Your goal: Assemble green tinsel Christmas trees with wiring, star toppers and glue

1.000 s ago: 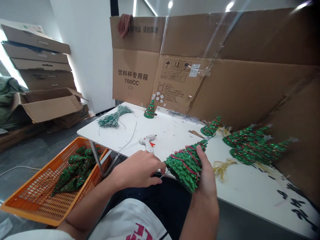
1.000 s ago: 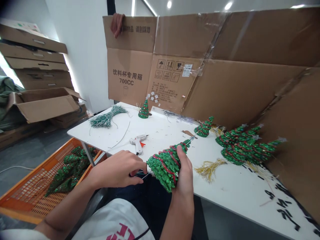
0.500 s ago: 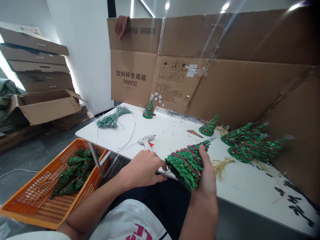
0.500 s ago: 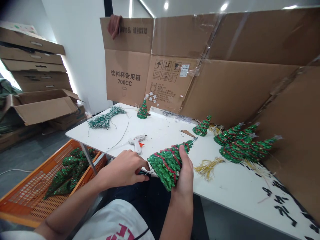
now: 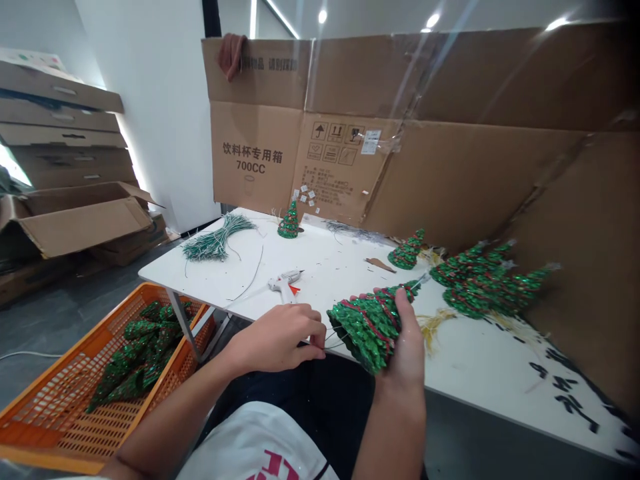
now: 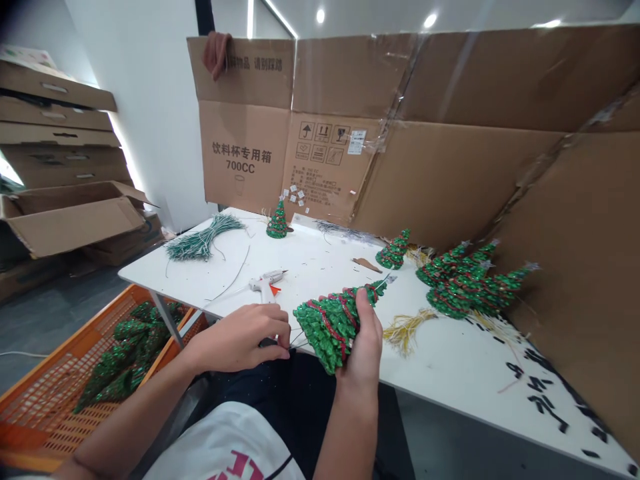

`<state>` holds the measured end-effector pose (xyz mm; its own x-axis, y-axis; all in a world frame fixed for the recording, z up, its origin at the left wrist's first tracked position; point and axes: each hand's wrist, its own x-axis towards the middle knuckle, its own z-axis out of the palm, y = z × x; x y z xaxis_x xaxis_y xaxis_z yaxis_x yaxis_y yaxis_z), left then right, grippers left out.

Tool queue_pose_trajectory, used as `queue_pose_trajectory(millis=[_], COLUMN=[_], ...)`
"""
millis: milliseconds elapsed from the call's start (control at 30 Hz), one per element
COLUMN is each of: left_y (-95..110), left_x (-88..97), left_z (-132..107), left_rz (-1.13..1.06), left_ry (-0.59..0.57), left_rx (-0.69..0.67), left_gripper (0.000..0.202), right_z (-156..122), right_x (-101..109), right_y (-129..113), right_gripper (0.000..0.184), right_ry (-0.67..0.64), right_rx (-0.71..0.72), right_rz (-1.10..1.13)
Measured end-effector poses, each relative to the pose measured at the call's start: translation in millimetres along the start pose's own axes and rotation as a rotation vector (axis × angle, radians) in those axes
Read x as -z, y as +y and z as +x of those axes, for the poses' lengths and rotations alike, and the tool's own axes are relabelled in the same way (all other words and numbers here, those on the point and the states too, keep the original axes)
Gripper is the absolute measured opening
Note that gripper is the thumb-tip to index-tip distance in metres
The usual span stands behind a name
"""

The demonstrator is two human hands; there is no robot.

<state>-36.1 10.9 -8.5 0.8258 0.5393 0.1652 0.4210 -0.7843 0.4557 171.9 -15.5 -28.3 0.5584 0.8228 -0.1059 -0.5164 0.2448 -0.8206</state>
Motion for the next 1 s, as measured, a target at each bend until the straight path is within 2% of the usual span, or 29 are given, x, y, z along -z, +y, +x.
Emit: queue_pose_trajectory(millis=[200, 333, 467, 633, 700, 767, 867, 1000], left_y=[-3, -6, -12, -9, -6, -4, -4, -5], left_x=[-4.1, -6.1, -9.6, -19.5, -26.6, -34.4, -42.8, -42.1], left_z=[2, 4, 7, 17, 22, 27, 33, 34], left_rz=[-0.042, -0.197, -0.390, -0.667, -0.805, -0.889, -0.851, -0.709], left_ry=[-0.137, -0.237, -0.296, -0.251, -0.206, -0.114, 0.030, 0.092], left_rx=[0.057, 0.060, 0.008, -0.003, 0.034, 0.093, 0.160, 0.145], left_gripper=[0.008, 0.008, 0.027, 0.019, 0.029, 0.040, 0.054, 0.061], right_z=[-5, -6, -7, -9, -9, -9, -10, -11], right_x=[-5, -4, -3, -6, -7, -7, -8, -10], right_y=[-2, -3, -3, -3, -2, -2, -2, -2], right_gripper=[0.051, 0.048, 0.046, 0.041, 0.039, 0.038, 0.037, 0.040], right_ry=[0.027, 0.033, 0.038, 0.063, 0.080, 0.092, 0.101, 0.114], right_rx=[0.127, 0.189, 0.228, 0.251, 0.250, 0.244, 0.251, 0.240], right_rz=[0.074, 0.078, 0.093, 0.109, 0.128, 0.138, 0.137, 0.164])
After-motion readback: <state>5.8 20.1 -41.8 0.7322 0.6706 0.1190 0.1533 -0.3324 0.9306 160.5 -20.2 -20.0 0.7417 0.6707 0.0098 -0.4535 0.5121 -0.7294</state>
